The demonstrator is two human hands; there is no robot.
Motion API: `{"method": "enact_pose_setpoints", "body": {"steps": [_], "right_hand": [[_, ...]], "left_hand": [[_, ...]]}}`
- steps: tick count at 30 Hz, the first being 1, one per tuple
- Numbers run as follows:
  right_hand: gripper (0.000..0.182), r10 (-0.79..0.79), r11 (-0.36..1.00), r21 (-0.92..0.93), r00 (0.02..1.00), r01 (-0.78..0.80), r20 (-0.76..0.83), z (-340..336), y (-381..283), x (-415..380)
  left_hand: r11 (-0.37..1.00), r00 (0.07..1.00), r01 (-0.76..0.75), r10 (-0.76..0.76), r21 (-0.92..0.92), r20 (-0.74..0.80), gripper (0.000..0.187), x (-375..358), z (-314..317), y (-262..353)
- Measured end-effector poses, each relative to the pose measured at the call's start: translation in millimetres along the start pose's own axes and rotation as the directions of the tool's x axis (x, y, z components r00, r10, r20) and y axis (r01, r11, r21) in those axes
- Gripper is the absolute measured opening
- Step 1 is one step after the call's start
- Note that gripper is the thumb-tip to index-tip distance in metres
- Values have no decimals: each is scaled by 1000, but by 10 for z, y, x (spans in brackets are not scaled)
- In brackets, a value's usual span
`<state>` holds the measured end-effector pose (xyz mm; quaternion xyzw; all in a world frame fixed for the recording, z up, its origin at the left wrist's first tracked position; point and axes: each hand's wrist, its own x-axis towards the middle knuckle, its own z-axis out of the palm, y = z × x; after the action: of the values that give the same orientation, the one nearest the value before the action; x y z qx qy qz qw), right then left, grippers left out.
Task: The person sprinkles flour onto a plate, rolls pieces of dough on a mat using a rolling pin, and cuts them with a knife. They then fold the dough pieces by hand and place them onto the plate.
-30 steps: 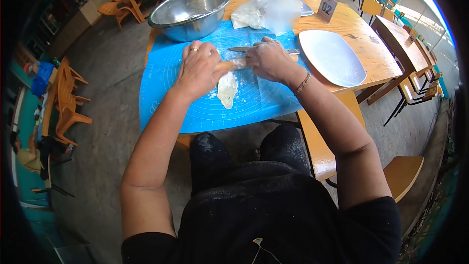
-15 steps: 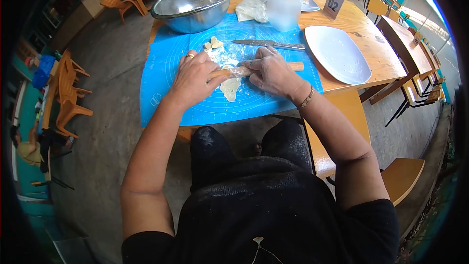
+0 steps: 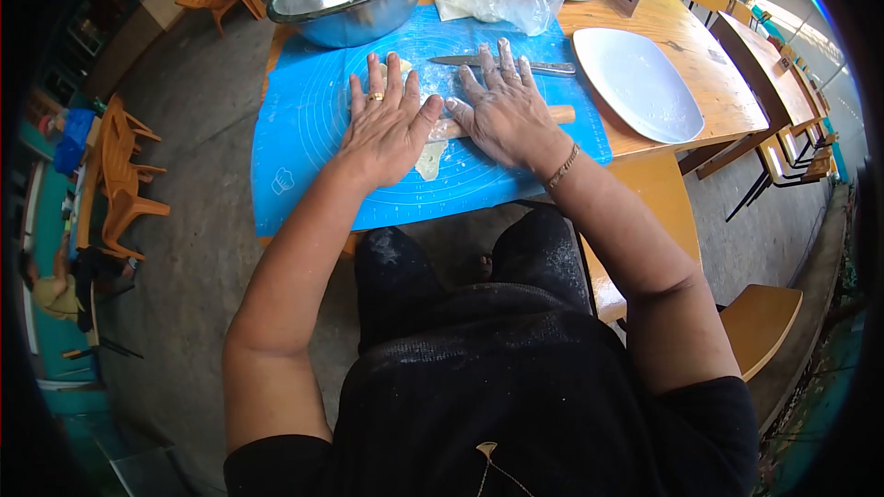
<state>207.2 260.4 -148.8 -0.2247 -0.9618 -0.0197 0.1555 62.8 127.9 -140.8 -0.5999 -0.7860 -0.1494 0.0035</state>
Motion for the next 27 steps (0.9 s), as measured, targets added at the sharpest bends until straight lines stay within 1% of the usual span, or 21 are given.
{"method": "enact_pose_setpoints", "body": {"steps": [1,3,4,6,9,12,13,15,16,18,19,21,22,23,25,26,27], "right_hand": [[68,0,1000,-1,1000,0,0,-4,-9,-36],[70,-20,1000,18,999,20,-31,-15,-30,-124],[70,-20,1000,20,999,21,-31,-19,-39,-158],[71,-22,999,46,1000,23,-14,-35,-65,-246],[71,-49,996,75,998,47,28,-145,-109,-362],[69,-60,995,79,998,58,29,-183,-163,-504],[69,-61,995,79,998,59,26,-198,-179,-564],[65,-111,986,124,993,116,-46,-223,-206,-690],[65,-112,985,123,992,117,-51,-234,-216,-741],[61,-131,980,141,987,143,-92,-247,-238,-831],[61,-133,980,138,986,146,-99,-242,-242,-884],[58,-186,964,164,971,211,-152,-241,-233,-991],[52,-192,955,194,966,225,-175,-267,-233,-1032],[52,-194,955,189,964,227,-180,-262,-204,-1040],[44,-200,939,234,955,251,-220,-194,-150,-1040],[44,-203,939,231,953,254,-225,-182,-138,-1013],[38,-215,925,255,941,282,-261,-172,-123,-978]], "left_hand": [[1000,1000,0,0,0,-1,85,-36,-31,24],[993,996,38,-29,-114,81,87,-121,-93,67],[993,996,39,-30,-112,81,87,-158,-121,84],[988,991,46,-27,-148,128,89,-243,-148,120],[993,989,35,-18,-114,148,87,-348,-162,162],[993,989,10,8,-118,151,84,-514,-185,219],[993,989,10,7,-116,148,84,-573,-189,233],[987,989,-25,47,-160,141,81,-691,-184,255],[987,989,-26,48,-157,137,81,-748,-184,280],[994,989,-43,57,-102,137,74,-863,-187,321],[994,990,-45,58,-98,130,74,-920,-176,334],[995,990,-95,99,-45,98,70,-1021,-149,359],[982,991,-100,113,-157,76,75,-1068,-150,385],[983,991,-103,115,-154,70,75,-1110,-137,403],[979,985,-167,160,-119,-61,64,-1165,-107,420],[979,985,-168,161,-116,-66,64,-1137,-143,389],[960,993,-111,99,-257,-58,54,-1071,-205,324]]}}
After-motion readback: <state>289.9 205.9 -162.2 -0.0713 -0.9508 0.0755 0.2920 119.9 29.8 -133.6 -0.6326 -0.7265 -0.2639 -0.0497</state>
